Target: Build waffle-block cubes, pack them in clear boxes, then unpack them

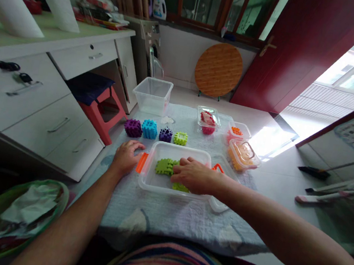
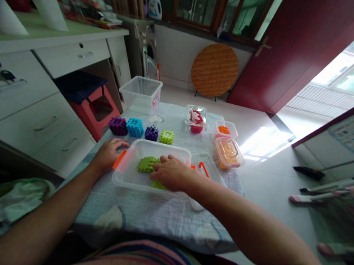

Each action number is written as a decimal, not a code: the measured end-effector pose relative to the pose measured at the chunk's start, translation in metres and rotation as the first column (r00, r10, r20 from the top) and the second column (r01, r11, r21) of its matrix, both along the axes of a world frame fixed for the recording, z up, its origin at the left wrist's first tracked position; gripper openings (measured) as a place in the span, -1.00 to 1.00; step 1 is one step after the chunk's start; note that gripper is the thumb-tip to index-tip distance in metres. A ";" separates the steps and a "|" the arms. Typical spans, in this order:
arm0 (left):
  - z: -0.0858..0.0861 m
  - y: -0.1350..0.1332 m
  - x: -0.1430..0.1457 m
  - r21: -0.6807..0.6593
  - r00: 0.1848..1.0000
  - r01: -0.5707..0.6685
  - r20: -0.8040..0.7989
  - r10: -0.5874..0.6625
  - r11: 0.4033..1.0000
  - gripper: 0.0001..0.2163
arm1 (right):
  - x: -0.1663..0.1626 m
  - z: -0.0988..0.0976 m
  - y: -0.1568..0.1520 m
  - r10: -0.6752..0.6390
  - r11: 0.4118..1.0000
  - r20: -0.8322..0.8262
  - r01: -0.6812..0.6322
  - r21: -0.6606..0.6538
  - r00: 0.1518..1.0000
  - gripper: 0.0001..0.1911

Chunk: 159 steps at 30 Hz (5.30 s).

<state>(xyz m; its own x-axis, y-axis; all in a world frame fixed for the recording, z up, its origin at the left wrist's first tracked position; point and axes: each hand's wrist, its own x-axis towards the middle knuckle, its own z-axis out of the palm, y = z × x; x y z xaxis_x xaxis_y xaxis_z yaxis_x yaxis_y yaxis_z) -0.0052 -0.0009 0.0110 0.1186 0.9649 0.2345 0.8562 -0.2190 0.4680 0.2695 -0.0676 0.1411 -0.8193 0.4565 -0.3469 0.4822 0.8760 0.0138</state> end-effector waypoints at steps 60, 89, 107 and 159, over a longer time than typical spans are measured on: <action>-0.001 0.002 -0.001 -0.011 1.000 -0.008 -0.002 0.008 1.000 -0.75 | -0.013 0.000 0.016 -0.043 0.915 0.031 0.052 -0.400 0.999 -0.64; 0.004 -0.001 0.000 -0.002 0.999 0.023 0.023 -0.023 1.000 -0.75 | -0.001 -0.032 0.169 -0.572 0.816 0.035 0.572 -0.076 0.820 -0.22; 0.003 -0.001 -0.001 0.002 1.000 0.021 0.020 -0.021 1.000 -0.74 | 0.009 -0.043 0.178 -0.657 0.753 -0.286 0.624 -0.207 0.698 -0.53; 0.000 -0.001 -0.001 0.007 1.000 0.014 -0.002 -0.014 1.000 -0.75 | 0.027 -0.060 0.165 -0.524 0.844 -0.183 0.535 0.015 0.832 -0.43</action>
<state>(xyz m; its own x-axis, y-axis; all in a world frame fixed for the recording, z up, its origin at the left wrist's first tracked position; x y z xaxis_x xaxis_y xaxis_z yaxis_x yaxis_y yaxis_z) -0.0064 -0.0014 0.0109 0.1328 0.9613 0.2412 0.8541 -0.2345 0.4643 0.2964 0.0973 0.0815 -0.4880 0.8531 -0.1846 0.8721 0.4855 -0.0618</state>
